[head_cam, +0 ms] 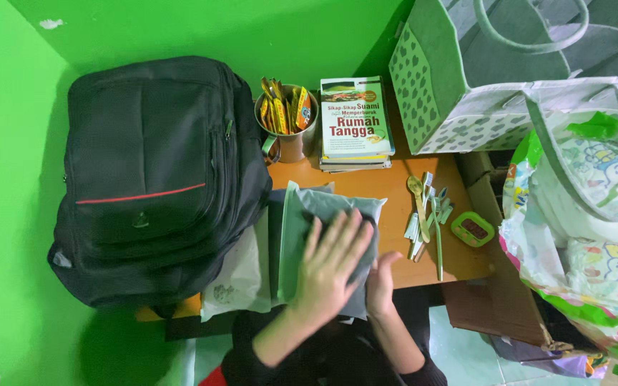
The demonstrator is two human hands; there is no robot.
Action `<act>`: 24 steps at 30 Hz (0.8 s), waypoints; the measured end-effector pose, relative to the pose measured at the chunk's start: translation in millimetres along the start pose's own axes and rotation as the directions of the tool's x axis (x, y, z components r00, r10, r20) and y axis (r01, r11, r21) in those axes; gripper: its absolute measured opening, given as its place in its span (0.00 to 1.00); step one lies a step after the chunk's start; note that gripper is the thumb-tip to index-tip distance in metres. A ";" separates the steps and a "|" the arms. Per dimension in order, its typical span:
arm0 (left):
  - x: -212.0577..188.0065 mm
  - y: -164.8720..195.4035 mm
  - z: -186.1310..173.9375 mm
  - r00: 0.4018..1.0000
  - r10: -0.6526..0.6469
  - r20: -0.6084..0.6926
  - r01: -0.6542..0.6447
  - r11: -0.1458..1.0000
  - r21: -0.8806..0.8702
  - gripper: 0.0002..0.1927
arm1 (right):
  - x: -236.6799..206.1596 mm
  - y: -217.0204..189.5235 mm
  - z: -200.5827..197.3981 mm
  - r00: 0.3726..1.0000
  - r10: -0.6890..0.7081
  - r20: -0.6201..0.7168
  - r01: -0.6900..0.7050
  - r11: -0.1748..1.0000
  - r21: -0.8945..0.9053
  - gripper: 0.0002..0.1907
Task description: The person wipes a gray zippered pouch with a dark cloth on the desk, opens a backpack, places the pouch and other items inside, and continues wiping the pouch and its contents at length.
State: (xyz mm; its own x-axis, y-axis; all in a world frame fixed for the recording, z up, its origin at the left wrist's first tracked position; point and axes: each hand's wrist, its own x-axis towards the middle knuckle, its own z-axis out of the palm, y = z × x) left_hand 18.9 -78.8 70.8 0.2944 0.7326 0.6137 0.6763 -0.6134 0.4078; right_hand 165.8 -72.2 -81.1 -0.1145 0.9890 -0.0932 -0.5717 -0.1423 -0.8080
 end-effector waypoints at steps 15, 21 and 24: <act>-56.7 -9.7 -45.9 0.982 -0.121 -0.148 0.102 0.986 -0.132 0.28 | 1.5 -45.2 47.4 0.981 0.173 -0.088 -0.155 0.970 0.185 0.41; -6.9 -6.7 -7.1 0.982 -0.155 -0.112 0.163 0.984 0.068 0.38 | -10.1 -14.3 35.7 0.998 -0.021 -0.062 0.015 0.996 -0.092 0.38; -25.2 10.9 4.7 0.996 -0.083 0.020 0.083 0.997 -0.006 0.38 | -5.6 -8.5 9.4 0.996 0.028 -0.080 -0.018 0.992 0.128 0.35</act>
State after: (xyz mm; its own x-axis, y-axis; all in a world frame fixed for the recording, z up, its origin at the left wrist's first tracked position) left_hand 22.0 -102.6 56.7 0.2504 0.7867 0.5643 0.6943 -0.5522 0.4617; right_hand 163.7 -77.0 -68.2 -0.0652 0.9846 -0.1622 -0.6687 -0.1638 -0.7253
